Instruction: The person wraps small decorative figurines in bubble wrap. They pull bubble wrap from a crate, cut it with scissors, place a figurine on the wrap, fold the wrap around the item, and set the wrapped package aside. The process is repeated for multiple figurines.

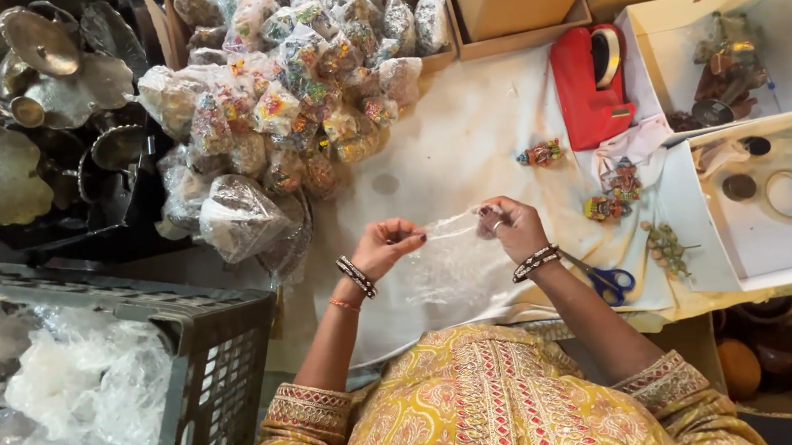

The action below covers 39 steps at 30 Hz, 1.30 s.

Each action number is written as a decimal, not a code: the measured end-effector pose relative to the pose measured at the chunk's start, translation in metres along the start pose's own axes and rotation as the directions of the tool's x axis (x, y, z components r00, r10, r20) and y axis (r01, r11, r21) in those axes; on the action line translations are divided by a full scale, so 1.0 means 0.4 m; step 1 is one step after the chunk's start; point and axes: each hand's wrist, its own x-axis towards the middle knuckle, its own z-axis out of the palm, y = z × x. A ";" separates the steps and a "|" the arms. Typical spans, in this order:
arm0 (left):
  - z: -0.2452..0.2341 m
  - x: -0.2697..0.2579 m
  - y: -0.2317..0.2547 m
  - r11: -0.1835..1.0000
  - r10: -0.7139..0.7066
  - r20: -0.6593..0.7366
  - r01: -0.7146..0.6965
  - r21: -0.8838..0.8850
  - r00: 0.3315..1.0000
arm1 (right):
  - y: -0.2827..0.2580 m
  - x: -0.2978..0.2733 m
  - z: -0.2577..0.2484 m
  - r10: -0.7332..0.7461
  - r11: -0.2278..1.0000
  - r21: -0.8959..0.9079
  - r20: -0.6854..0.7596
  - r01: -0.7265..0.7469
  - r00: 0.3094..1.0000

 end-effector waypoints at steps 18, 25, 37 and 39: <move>0.030 0.008 0.021 0.960 0.047 -0.044 -0.057 -0.276 0.998 | -0.011 -0.085 0.023 0.145 0.984 0.113 -0.090 -0.135 0.985; 0.020 0.034 -0.126 0.988 0.014 0.138 0.008 -0.156 0.990 | 0.014 -0.077 -0.003 0.177 0.968 0.202 -0.114 -0.152 0.978; 0.042 -0.001 0.018 0.997 -0.075 0.003 0.075 0.008 0.997 | -0.249 -0.064 0.143 -0.402 0.706 -0.624 0.036 0.335 0.915; 0.051 -0.002 0.031 0.998 -0.055 0.027 0.056 -0.030 0.998 | -0.218 -0.049 0.147 -0.210 0.736 -0.630 0.137 0.249 0.968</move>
